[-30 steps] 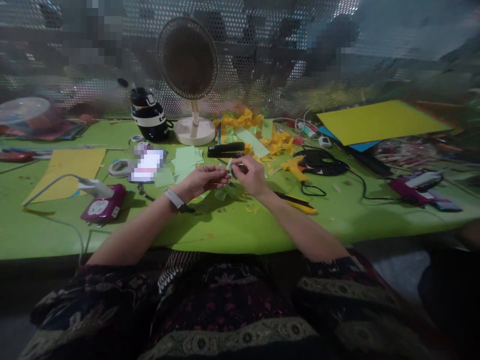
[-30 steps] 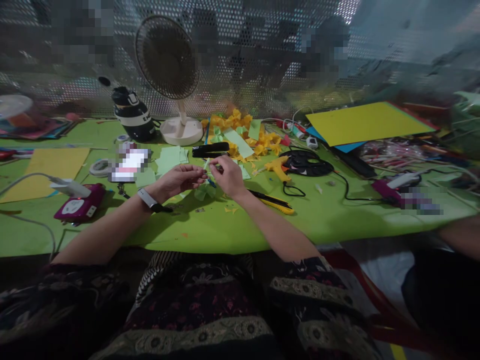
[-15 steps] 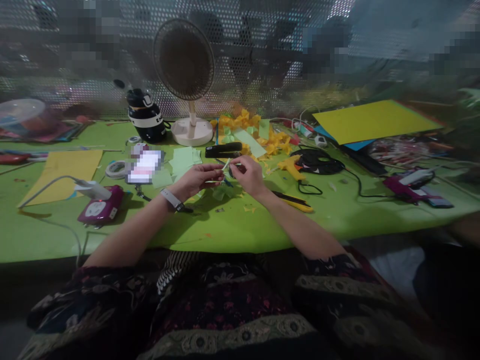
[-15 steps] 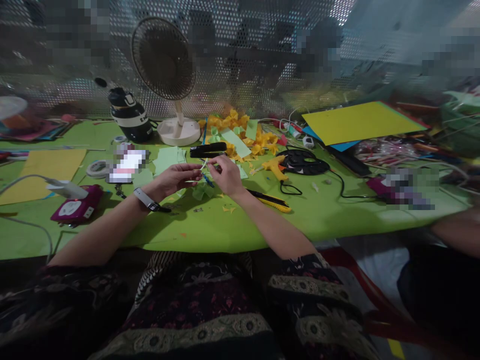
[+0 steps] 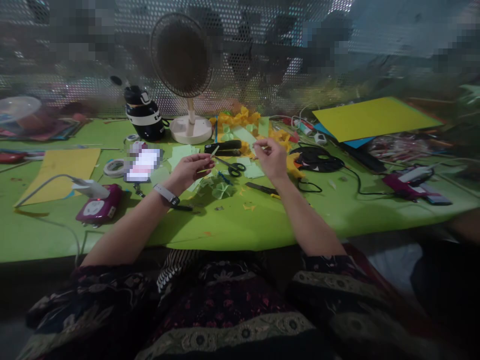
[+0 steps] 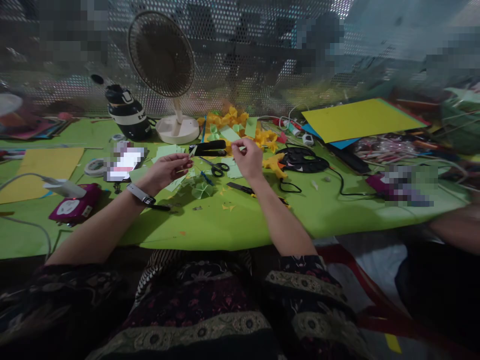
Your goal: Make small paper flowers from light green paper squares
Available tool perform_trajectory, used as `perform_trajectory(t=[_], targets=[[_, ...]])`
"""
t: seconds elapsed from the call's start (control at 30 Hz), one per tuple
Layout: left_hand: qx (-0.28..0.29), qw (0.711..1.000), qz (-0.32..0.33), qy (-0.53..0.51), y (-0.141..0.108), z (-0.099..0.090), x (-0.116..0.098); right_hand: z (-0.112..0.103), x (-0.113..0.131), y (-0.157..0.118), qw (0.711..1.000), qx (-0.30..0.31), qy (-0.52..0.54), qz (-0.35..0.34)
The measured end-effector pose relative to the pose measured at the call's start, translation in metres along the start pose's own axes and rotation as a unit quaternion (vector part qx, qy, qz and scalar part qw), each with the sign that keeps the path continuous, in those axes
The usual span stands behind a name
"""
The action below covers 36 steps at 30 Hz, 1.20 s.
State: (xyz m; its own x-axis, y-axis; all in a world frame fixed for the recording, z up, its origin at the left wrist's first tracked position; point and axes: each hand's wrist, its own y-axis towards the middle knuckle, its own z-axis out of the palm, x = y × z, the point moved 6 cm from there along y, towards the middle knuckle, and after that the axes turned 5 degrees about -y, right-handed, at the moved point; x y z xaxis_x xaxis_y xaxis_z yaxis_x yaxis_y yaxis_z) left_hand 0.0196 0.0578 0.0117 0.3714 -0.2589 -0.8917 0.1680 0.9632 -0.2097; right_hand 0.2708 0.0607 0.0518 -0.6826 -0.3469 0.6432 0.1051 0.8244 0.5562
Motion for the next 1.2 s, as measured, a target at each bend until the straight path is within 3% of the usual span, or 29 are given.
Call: perform_trajectory(t=[0.13,0.27,0.5,0.63,0.77,0.87,1.0,1.2], targets=[[-0.007,1.0,0.011,0.001,0.004,-0.004,0.0,0.039,0.004,-0.015,0.978,0.205,-0.048,-0.006],[-0.011,1.0,0.006,0.0,0.006,-0.006,0.003,0.072,0.017,-0.032,0.947,0.281,-0.151,-0.035],[-0.007,1.0,0.004,-0.003,0.005,-0.004,0.005,0.076,0.013,-0.033,0.928,0.281,-0.24,-0.047],[0.001,1.0,0.011,-0.006,0.008,-0.004,0.006,0.065,0.011,-0.027,0.945,0.229,-0.232,-0.021],[0.01,1.0,0.016,-0.011,0.009,-0.005,0.006,0.048,0.007,-0.018,0.972,0.169,-0.16,0.027],[0.012,1.0,0.02,-0.008,0.008,-0.005,0.005,0.039,0.015,-0.017,0.986,0.145,-0.079,-0.01],[0.05,0.998,0.033,0.002,0.005,0.0,0.004,0.041,0.031,-0.028,0.981,0.179,-0.011,-0.068],[0.106,0.992,0.055,0.043,0.0,0.009,0.004,0.047,0.037,-0.036,0.975,0.198,-0.012,-0.099]])
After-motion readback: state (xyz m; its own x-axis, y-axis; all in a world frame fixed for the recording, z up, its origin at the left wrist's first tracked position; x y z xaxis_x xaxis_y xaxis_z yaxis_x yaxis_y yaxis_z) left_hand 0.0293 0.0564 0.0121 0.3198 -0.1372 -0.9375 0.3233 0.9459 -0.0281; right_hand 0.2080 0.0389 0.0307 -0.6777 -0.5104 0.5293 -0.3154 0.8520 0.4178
